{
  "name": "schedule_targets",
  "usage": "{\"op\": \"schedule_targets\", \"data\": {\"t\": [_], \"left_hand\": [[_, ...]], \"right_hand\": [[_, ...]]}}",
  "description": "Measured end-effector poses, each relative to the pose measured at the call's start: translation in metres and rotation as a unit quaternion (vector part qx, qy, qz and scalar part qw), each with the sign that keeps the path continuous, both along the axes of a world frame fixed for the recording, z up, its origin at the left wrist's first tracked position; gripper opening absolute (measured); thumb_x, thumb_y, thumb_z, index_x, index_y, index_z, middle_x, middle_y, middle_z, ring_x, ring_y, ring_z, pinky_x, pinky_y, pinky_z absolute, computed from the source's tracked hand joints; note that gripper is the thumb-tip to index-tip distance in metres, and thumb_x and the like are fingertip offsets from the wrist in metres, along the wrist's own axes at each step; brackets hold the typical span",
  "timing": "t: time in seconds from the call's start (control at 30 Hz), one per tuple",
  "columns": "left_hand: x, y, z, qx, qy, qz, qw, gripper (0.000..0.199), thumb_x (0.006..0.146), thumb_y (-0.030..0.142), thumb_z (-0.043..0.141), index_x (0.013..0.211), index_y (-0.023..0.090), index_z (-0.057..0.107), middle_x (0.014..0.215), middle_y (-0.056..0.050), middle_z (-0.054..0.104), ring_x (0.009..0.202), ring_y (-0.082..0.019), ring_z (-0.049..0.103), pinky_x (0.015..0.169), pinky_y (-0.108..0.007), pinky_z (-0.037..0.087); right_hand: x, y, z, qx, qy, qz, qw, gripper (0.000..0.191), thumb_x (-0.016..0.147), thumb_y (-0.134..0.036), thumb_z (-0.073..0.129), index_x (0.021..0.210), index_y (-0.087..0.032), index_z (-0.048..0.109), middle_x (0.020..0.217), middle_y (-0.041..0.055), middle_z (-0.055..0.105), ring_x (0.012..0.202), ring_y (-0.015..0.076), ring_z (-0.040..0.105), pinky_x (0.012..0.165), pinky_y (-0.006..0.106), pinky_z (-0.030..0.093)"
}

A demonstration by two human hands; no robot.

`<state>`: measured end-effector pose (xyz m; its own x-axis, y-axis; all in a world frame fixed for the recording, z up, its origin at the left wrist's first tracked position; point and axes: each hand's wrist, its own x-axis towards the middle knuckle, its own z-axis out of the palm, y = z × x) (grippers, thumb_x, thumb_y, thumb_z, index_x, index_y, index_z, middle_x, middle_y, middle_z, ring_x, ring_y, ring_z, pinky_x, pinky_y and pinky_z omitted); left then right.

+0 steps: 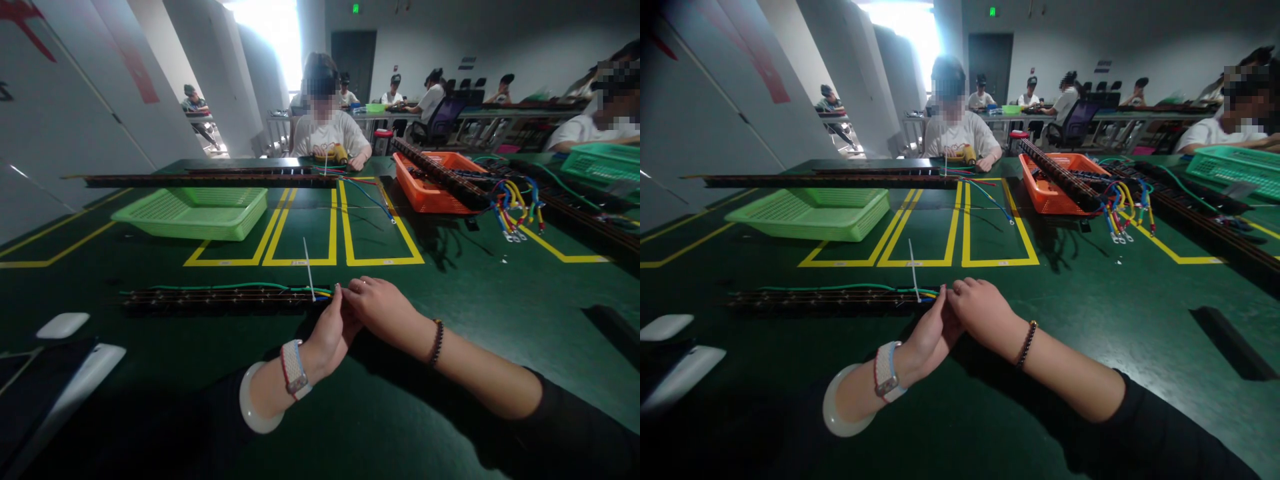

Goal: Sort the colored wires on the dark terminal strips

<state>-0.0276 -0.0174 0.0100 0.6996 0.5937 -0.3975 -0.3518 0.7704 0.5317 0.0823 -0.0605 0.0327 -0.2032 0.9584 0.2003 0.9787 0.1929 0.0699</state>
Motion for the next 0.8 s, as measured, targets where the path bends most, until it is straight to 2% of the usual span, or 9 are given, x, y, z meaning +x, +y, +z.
{"op": "schedule_targets", "data": {"t": [0.13, 0.27, 0.37, 0.47, 0.63, 0.7, 0.8], "left_hand": [[0.002, 0.000, -0.006, 0.024, -0.019, -0.023, 0.999, 0.032, 0.092, 0.041, 0.041, 0.094, 0.013, 0.058, 0.094, -0.009, 0.063, 0.091, -0.015, 0.059, 0.092, -0.033, 0.044], [0.001, -0.001, -0.006, 0.058, -0.028, -0.038, 0.997, 0.038, 0.091, 0.046, 0.040, 0.102, 0.014, 0.056, 0.102, -0.011, 0.062, 0.096, -0.017, 0.058, 0.095, -0.035, 0.042], [0.001, -0.002, -0.004, 0.059, -0.035, -0.037, 0.997, 0.038, 0.092, 0.044, 0.039, 0.105, 0.013, 0.055, 0.104, -0.011, 0.062, 0.096, -0.018, 0.058, 0.095, -0.036, 0.042], [0.002, -0.001, -0.005, 0.037, -0.033, -0.026, 0.998, 0.035, 0.091, 0.043, 0.043, 0.102, 0.014, 0.057, 0.097, -0.010, 0.063, 0.092, -0.017, 0.059, 0.096, -0.037, 0.041], [0.001, 0.001, -0.009, 0.028, -0.039, -0.019, 0.999, 0.027, 0.090, 0.039, 0.047, 0.093, 0.015, 0.060, 0.090, -0.008, 0.065, 0.090, -0.016, 0.060, 0.094, -0.035, 0.042], [0.001, 0.001, -0.009, 0.026, -0.034, -0.015, 0.999, 0.026, 0.091, 0.037, 0.046, 0.093, 0.016, 0.060, 0.093, -0.008, 0.065, 0.090, -0.015, 0.060, 0.092, -0.033, 0.043], [0.000, 0.000, -0.007, 0.023, -0.018, -0.012, 1.000, 0.029, 0.091, 0.039, 0.045, 0.093, 0.014, 0.060, 0.092, -0.008, 0.065, 0.089, -0.015, 0.060, 0.090, -0.032, 0.044]], "right_hand": [[0.019, 0.010, 0.001, -0.043, 0.205, -0.016, 0.978, 0.019, 0.091, -0.024, 0.051, 0.089, -0.015, 0.067, 0.083, 0.0044, 0.060, 0.077, 0.0108, 0.052, 0.067, 0.021, 0.037], [0.028, 0.016, -0.002, -0.060, 0.282, -0.018, 0.957, 0.019, 0.090, -0.025, 0.053, 0.084, -0.014, 0.067, 0.077, 0.0026, 0.060, 0.068, 0.0082, 0.051, 0.061, 0.020, 0.034], [0.028, 0.017, -0.001, -0.029, 0.244, -0.009, 0.969, 0.018, 0.091, -0.025, 0.053, 0.088, -0.014, 0.067, 0.081, 0.0033, 0.061, 0.073, 0.0093, 0.052, 0.064, 0.021, 0.034], [0.026, 0.015, -0.001, 0.016, 0.127, -0.001, 0.992, 0.018, 0.091, -0.025, 0.053, 0.092, -0.014, 0.067, 0.082, 0.0049, 0.060, 0.074, 0.0114, 0.051, 0.065, 0.023, 0.033], [0.022, 0.011, -0.005, 0.055, -0.061, 0.083, 0.993, 0.026, 0.092, -0.015, 0.047, 0.114, -0.010, 0.059, 0.090, 0.0093, 0.057, 0.079, 0.0150, 0.051, 0.072, 0.029, 0.037], [0.020, 0.010, -0.006, 0.051, -0.073, 0.097, 0.991, 0.026, 0.092, -0.015, 0.046, 0.114, -0.009, 0.059, 0.092, 0.0102, 0.057, 0.081, 0.0162, 0.051, 0.075, 0.031, 0.040], [0.018, 0.009, -0.004, 0.035, -0.018, 0.107, 0.993, 0.025, 0.091, -0.016, 0.048, 0.112, -0.010, 0.060, 0.097, 0.0102, 0.058, 0.085, 0.0164, 0.053, 0.079, 0.031, 0.041]]}}
